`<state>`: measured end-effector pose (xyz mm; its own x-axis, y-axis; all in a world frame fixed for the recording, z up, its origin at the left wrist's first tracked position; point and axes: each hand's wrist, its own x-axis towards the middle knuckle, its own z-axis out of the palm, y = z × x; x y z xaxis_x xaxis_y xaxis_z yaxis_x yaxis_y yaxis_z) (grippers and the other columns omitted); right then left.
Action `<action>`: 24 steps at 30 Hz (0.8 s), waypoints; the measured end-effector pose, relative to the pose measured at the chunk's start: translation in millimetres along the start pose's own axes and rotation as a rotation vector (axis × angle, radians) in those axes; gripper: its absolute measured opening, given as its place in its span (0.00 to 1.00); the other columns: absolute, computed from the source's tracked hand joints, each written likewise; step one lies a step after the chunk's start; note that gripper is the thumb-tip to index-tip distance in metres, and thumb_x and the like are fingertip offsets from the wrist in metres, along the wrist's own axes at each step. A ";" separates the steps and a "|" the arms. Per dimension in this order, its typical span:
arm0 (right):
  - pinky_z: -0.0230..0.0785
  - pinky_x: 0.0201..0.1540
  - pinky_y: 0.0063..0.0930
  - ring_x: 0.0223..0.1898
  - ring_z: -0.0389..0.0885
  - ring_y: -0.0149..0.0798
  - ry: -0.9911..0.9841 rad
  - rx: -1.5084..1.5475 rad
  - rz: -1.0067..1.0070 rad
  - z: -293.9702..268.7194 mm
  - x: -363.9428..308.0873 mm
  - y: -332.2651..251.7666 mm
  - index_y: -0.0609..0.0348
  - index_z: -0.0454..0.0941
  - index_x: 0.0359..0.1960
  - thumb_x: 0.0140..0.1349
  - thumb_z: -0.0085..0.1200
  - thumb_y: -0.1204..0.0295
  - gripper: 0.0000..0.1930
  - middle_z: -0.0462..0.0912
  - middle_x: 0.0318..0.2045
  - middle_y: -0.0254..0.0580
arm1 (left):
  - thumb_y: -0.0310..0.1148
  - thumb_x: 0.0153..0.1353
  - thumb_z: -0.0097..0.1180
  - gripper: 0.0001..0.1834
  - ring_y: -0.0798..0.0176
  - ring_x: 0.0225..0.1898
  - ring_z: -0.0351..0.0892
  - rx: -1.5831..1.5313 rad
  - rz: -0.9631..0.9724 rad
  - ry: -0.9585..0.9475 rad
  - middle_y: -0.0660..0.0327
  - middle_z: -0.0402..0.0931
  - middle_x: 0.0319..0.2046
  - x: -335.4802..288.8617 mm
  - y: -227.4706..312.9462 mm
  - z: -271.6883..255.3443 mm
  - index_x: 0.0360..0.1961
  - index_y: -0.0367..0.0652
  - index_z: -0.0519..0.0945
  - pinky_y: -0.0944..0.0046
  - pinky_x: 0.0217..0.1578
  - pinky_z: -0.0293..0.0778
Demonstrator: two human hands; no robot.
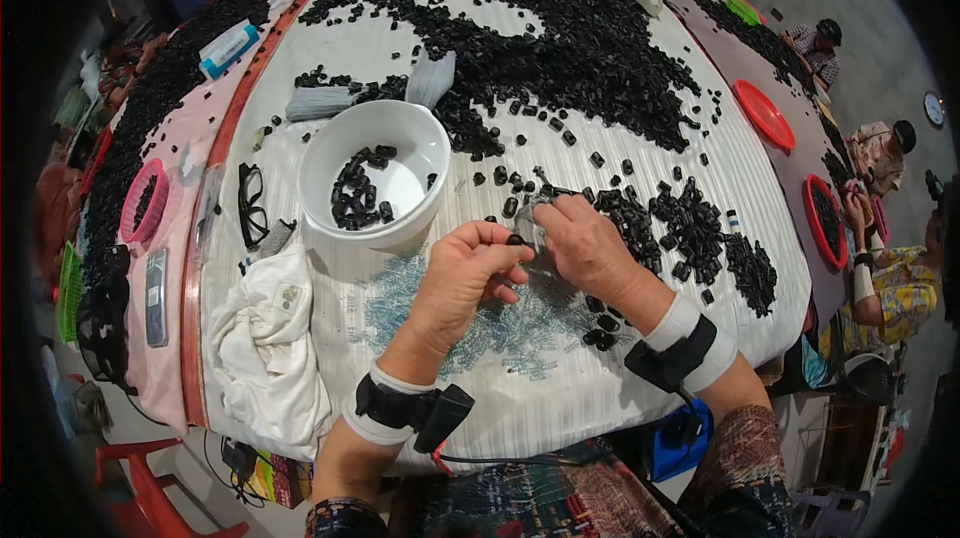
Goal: The recorder sorts and assembles small black rubber or plastic shoe components on a table covered in a white cloth.
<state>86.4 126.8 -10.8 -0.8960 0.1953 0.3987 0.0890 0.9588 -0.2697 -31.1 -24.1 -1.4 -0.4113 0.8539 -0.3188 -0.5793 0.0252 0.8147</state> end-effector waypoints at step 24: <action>0.70 0.30 0.30 0.29 0.76 0.43 0.167 0.414 0.064 -36.9 -10.3 -45.9 0.66 0.71 0.39 0.49 0.54 0.86 0.14 0.72 0.29 0.46 | 0.35 0.63 0.55 0.11 0.79 0.19 0.69 0.034 -0.003 -0.203 0.66 0.71 0.23 -5.5 -2.1 4.9 0.36 0.37 0.76 0.79 0.14 0.65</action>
<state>107.6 88.4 29.9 -0.8086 0.3147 0.4971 -0.0702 0.7872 -0.6127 -24.1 -26.3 1.0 -0.2572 0.9410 -0.2201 -0.5548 0.0427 0.8309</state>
